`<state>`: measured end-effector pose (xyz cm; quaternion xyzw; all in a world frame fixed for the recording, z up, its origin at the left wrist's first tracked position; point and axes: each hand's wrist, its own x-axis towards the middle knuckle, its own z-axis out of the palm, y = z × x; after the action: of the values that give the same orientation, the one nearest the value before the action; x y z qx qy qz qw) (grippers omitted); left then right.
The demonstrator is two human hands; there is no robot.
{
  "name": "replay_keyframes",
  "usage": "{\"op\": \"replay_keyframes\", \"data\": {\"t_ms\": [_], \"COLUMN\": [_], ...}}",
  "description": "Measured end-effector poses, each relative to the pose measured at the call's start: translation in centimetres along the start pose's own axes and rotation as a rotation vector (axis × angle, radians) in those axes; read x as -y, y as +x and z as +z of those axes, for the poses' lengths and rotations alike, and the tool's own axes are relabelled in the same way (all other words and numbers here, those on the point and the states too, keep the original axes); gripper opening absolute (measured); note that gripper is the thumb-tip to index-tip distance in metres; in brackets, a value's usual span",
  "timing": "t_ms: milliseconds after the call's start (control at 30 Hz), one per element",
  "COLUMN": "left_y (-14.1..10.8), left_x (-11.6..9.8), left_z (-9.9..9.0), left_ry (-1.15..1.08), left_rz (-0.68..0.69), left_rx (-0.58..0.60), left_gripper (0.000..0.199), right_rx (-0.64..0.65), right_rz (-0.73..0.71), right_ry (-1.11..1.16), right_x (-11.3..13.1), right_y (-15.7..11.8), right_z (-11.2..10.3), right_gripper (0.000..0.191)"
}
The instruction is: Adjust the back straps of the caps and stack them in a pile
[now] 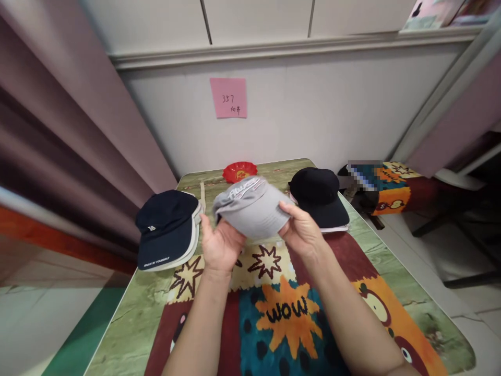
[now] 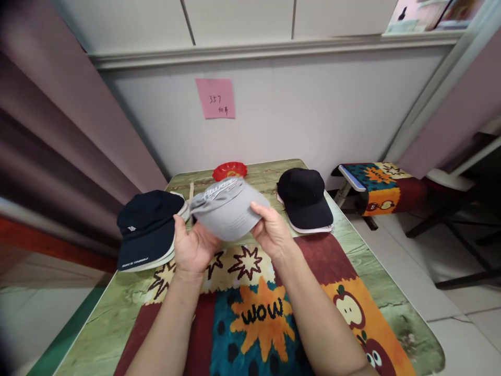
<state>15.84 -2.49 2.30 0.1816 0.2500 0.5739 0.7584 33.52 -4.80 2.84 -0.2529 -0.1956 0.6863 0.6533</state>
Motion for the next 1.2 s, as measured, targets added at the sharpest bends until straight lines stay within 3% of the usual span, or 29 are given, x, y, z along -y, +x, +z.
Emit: {"op": "replay_keyframes", "data": {"t_ms": [133, 233, 333, 367, 500, 733, 867, 1000, 1200], "left_y": [-0.5, -0.6, -0.6, -0.5, -0.3, -0.1, -0.1, -0.1, -0.1], "left_x": [0.2, 0.3, 0.5, 0.6, 0.9, 1.3, 1.3, 1.2, 1.4], "left_z": [0.2, 0.1, -0.2, -0.3, -0.8, -1.1, -1.0, -0.9, -0.9], "left_ry": [0.103, 0.158, 0.215, 0.233, 0.292, 0.345, 0.347, 0.354, 0.367], "left_rz": [-0.148, -0.187, -0.202, -0.205, -0.216, -0.214, -0.204, -0.193, -0.194], "left_rx": [0.161, 0.214, 0.234, 0.236, 0.238, 0.173, 0.133, 0.107, 0.068], "left_gripper": [0.072, 0.06, 0.05, 0.047, 0.038, 0.029, 0.027, 0.025, 0.022], "right_rx": [-0.132, -0.275, -0.714, -0.803, -0.959, -1.002, -1.134, -1.31, -1.367], "right_rz": [-0.333, -0.497, -0.549, -0.553, -0.532, -0.528, -0.6, -0.678, -0.7], "right_ry": [0.071, 0.082, -0.013, -0.018, -0.001, -0.083, -0.212, -0.356, -0.514], "right_x": [3.6, 5.8, 6.9, 7.0, 6.7, 6.5, 6.6, 6.9, 7.1], "right_y": [1.0, 2.4, 3.6, 3.8, 4.8, 6.1, 5.5, 4.7, 4.6], "right_z": [-2.4, -6.3, -10.8, -12.2, -15.6, -16.8, -17.1, -17.3, -17.1], "right_gripper": [0.027, 0.026, 0.03, 0.032, 0.026, 0.029, 0.033, 0.056, 0.062]}}
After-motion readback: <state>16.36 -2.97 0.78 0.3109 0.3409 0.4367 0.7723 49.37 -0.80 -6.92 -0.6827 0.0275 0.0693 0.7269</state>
